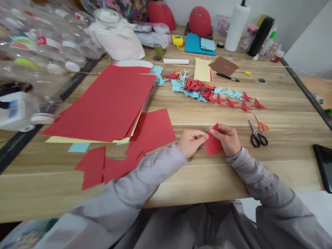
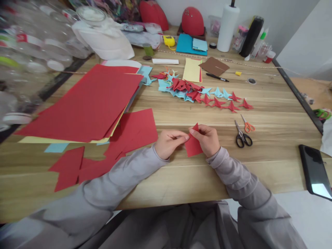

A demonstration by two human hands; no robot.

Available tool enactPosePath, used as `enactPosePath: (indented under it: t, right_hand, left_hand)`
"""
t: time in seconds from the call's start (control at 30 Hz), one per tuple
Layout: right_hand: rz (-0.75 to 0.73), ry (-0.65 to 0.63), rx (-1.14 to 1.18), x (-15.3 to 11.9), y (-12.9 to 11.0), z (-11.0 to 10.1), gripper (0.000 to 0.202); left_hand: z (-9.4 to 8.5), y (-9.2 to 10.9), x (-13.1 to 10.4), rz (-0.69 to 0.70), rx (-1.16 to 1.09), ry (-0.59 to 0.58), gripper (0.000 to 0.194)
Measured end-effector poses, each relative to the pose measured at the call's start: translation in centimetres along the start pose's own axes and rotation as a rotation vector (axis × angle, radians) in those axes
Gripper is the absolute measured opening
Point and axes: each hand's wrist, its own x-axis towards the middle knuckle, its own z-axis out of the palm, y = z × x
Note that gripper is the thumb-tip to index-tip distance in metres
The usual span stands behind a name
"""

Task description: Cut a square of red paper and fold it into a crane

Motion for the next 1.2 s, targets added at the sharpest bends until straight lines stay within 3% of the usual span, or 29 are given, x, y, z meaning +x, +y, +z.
enactPosePath:
  t: [0.3, 0.67, 0.83, 1.07, 1.2]
  right_hand:
    - [0.056, 0.167, 0.174, 0.5, 0.2, -0.1, 0.011]
    - [0.106, 0.228, 0.285, 1.1, -1.0, -0.9, 0.018]
    - [0.116, 0.126, 0.195, 0.8, -0.6, -0.5, 0.026]
    - [-0.067, -0.039, -0.102, -0.1, 0.0, 0.0, 0.023]
    - [-0.080, -0.042, -0.124, -0.1, -0.1, 0.1, 0.019]
  left_hand:
    - [0.2, -0.1, 0.0, -0.019, 0.050, 0.067, 0.013]
    - [0.1, -0.2, -0.2, 0.009, 0.100, 0.069, 0.011]
    - [0.2, -0.2, -0.1, -0.025, 0.052, 0.070, 0.013]
    - [0.2, -0.1, 0.0, 0.113, 0.110, 0.032, 0.020]
    - [0.0, -0.4, 0.0, 0.078, 0.126, -0.008, 0.026]
